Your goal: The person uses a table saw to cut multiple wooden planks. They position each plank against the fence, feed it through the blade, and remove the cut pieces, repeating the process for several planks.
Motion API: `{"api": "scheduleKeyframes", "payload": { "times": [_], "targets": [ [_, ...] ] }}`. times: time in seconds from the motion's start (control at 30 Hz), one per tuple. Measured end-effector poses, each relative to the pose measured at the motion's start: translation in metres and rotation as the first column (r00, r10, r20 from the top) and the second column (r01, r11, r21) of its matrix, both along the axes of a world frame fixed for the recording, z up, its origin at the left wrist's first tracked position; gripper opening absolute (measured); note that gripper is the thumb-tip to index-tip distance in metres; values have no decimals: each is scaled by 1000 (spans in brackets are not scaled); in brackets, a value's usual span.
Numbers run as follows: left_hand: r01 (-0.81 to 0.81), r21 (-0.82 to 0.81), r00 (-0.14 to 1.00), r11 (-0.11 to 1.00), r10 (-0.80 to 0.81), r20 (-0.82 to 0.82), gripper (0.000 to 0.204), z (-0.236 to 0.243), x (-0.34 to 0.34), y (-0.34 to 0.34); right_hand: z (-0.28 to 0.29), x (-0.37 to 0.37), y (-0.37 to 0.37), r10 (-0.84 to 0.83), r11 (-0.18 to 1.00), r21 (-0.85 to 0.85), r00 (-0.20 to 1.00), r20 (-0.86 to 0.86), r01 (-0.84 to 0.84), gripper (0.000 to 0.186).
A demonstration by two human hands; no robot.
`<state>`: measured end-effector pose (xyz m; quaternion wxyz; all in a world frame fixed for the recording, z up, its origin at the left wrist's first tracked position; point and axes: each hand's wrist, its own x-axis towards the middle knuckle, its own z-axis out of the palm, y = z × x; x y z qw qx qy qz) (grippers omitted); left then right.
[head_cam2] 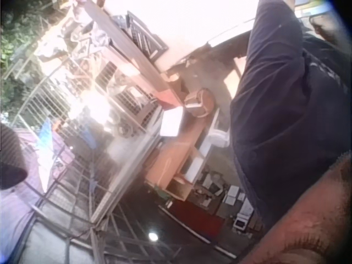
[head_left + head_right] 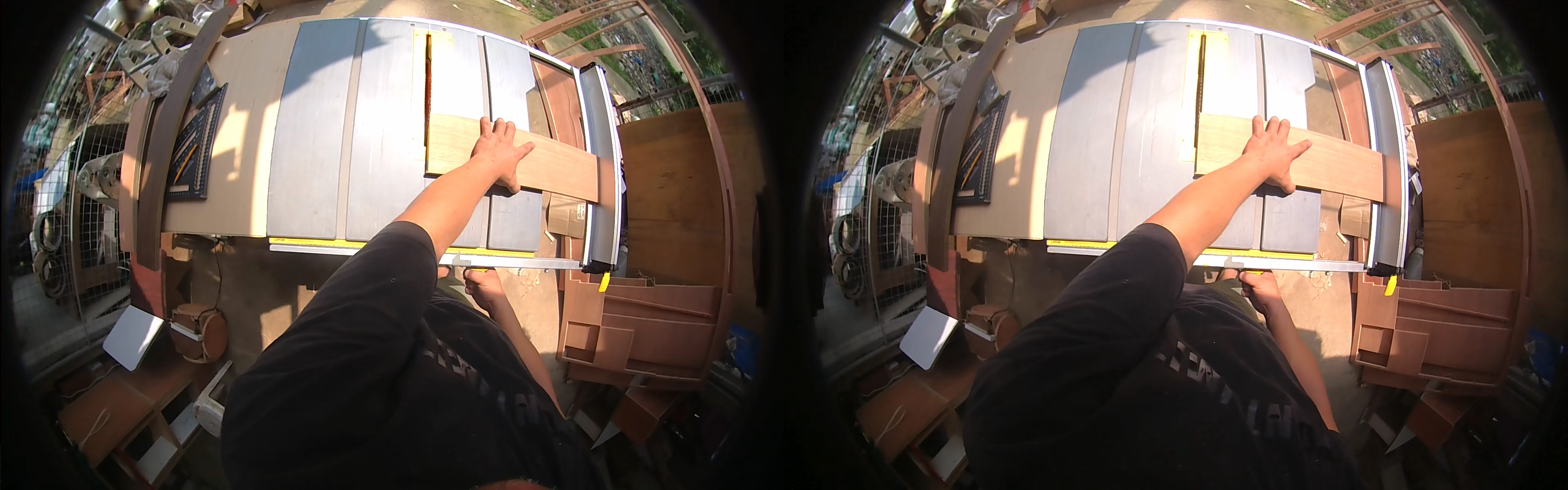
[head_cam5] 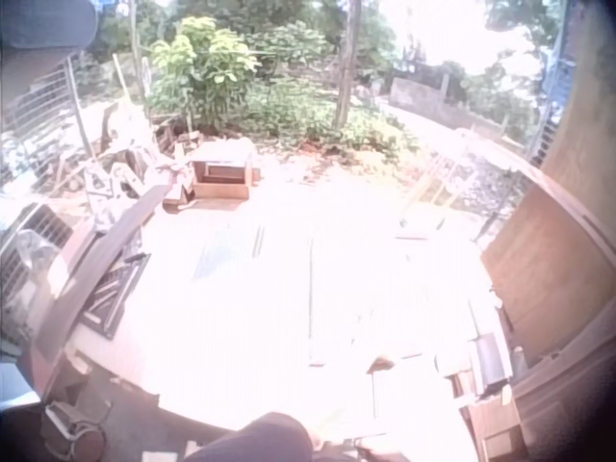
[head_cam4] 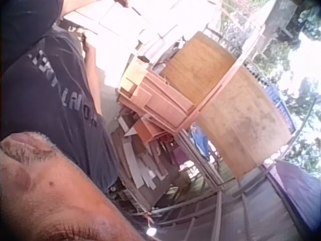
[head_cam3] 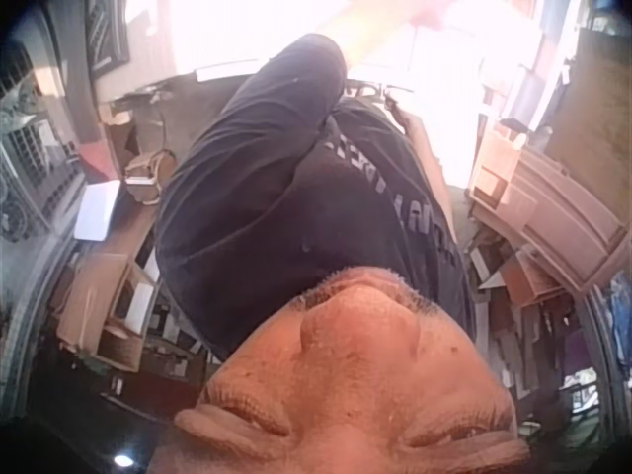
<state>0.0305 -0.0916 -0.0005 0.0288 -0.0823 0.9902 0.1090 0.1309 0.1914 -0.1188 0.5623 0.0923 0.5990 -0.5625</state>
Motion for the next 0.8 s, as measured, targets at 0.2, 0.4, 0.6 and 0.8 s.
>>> {"api": "scheduleKeyframes", "payload": {
  "times": [0.2, 0.4, 0.6, 0.8],
  "targets": [
    [2, -1, 1000, 1000, -2, 1, 105, 0, 0, -1, 1, 0, -1, 25, 1000, -14, 999, -37, -25, 6],
    [12, 3, 1000, 1000, -12, 13, 105, 2, 0, -1, 2, 2, -3, 29, 1000, -4, 999, -41, -29, 12],
    [16, 26, 998, 1000, -18, 52, 106, 6, -1, -1, 4, 1, -5, 41, 999, 0, 999, -30, -41, 14],
    [14, 53, 999, 999, -16, 41, 106, 4, -1, -1, 1, 1, -2, 57, 998, -27, 997, -52, -58, 10]
  ]
}}
